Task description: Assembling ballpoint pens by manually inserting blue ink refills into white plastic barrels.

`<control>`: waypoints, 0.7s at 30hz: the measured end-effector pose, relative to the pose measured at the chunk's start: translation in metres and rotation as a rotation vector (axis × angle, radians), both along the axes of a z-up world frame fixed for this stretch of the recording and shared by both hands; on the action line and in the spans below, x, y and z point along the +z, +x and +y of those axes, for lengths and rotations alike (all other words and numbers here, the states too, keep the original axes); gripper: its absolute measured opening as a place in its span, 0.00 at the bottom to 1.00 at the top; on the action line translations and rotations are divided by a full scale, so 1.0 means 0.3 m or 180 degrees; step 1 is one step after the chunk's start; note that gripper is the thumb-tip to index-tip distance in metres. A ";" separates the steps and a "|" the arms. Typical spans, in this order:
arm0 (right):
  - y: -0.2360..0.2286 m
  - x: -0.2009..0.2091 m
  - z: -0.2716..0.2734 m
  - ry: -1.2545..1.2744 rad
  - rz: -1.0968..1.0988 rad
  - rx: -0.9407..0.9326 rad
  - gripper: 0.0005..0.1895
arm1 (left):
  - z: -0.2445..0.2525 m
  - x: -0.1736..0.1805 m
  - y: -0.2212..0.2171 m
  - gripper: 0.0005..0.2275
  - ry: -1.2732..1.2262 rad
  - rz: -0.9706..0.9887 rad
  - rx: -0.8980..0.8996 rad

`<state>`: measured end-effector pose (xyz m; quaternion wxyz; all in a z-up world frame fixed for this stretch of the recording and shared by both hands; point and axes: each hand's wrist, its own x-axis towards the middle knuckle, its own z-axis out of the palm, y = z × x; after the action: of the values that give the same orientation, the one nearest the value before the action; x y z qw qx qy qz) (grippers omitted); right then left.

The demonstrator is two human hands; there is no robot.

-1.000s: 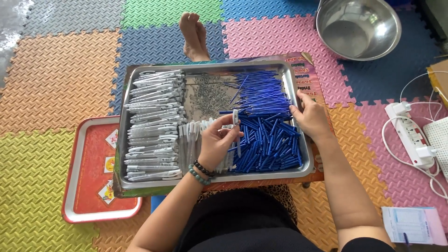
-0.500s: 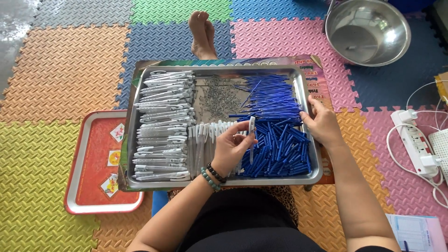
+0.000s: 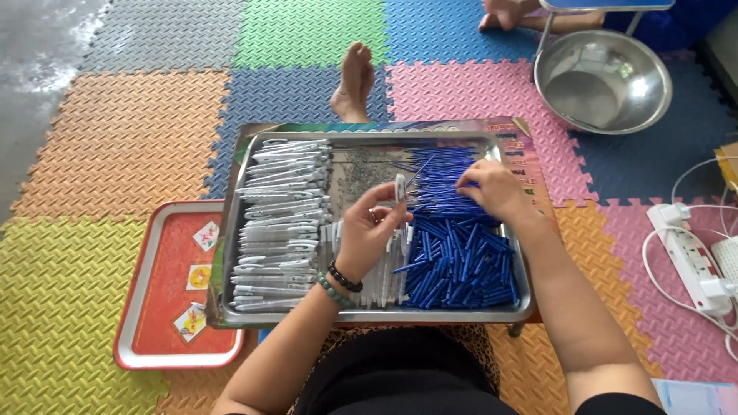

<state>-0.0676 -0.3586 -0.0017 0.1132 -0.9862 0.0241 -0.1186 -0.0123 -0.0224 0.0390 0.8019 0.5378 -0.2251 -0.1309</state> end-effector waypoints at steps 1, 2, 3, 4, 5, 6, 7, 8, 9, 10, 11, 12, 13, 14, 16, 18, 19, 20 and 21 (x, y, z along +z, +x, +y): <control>-0.006 0.011 0.005 0.0003 0.0007 0.0021 0.08 | 0.009 -0.025 -0.003 0.17 0.0003 0.0007 0.0021; -0.011 0.020 0.008 0.0036 -0.0036 0.0000 0.08 | 0.018 -0.052 -0.005 0.17 0.0078 -0.0065 0.0029; -0.024 0.029 0.010 0.0068 -0.0068 -0.0024 0.08 | 0.024 -0.081 -0.013 0.18 0.0152 -0.0125 0.0034; -0.028 0.046 0.015 0.0068 -0.0049 -0.0007 0.08 | 0.028 -0.097 -0.010 0.18 0.0153 -0.0106 0.0050; -0.030 0.068 0.013 0.0278 -0.0209 0.0028 0.07 | 0.027 -0.110 -0.002 0.17 0.0128 -0.0076 0.0052; -0.032 0.091 0.010 0.0489 -0.0368 0.0063 0.07 | 0.023 -0.122 0.006 0.17 0.0103 -0.0045 0.0053; -0.034 0.129 0.027 0.0480 -0.0366 0.0067 0.07 | 0.030 -0.106 0.006 0.17 0.0093 -0.0044 0.0057; -0.037 0.166 0.042 0.0827 -0.0371 -0.0029 0.06 | 0.035 -0.090 0.004 0.19 0.0032 -0.0020 0.0058; -0.048 0.197 0.060 0.1189 -0.0373 -0.0143 0.05 | 0.041 -0.076 0.000 0.21 -0.0014 0.0009 0.0044; -0.039 0.223 0.073 0.1194 -0.0370 -0.0156 0.05 | 0.046 -0.081 -0.001 0.21 -0.0008 0.0014 0.0032; -0.034 0.249 0.086 0.1199 -0.0651 -0.0083 0.04 | 0.049 -0.086 -0.003 0.22 -0.0009 -0.0010 0.0000; -0.030 0.275 0.097 0.1200 -0.0932 -0.0011 0.03 | 0.051 -0.091 -0.006 0.23 -0.0009 -0.0033 -0.0032; -0.035 0.305 0.120 0.1207 -0.0933 -0.0040 0.03 | 0.052 -0.093 -0.012 0.23 0.0002 -0.0029 -0.0059; -0.039 0.335 0.142 0.1116 -0.1218 0.0082 0.03 | 0.052 -0.095 -0.017 0.23 0.0078 -0.0067 -0.0085; -0.042 0.369 0.164 0.1020 -0.1520 0.0183 0.03 | 0.053 -0.092 -0.022 0.24 0.0162 -0.0120 -0.0132; -0.033 0.385 0.157 0.0814 -0.1667 0.0284 0.04 | 0.045 -0.080 -0.016 0.25 0.0237 -0.0150 -0.0159; -0.037 0.396 0.159 0.0814 -0.1669 0.0266 0.04 | 0.042 -0.077 -0.013 0.25 0.0241 -0.0149 -0.0176; -0.040 0.405 0.163 0.0663 -0.1676 0.0312 0.03 | 0.040 -0.076 -0.009 0.25 0.0279 -0.0139 -0.0241; -0.040 0.413 0.167 0.0515 -0.1670 0.0365 0.03 | 0.039 -0.077 -0.007 0.25 0.0316 -0.0117 -0.0299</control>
<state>-0.0797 -0.3087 0.1222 0.2006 -0.9092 -0.0524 -0.3610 -0.0143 -0.0106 0.0159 0.7629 0.5680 -0.2580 -0.1695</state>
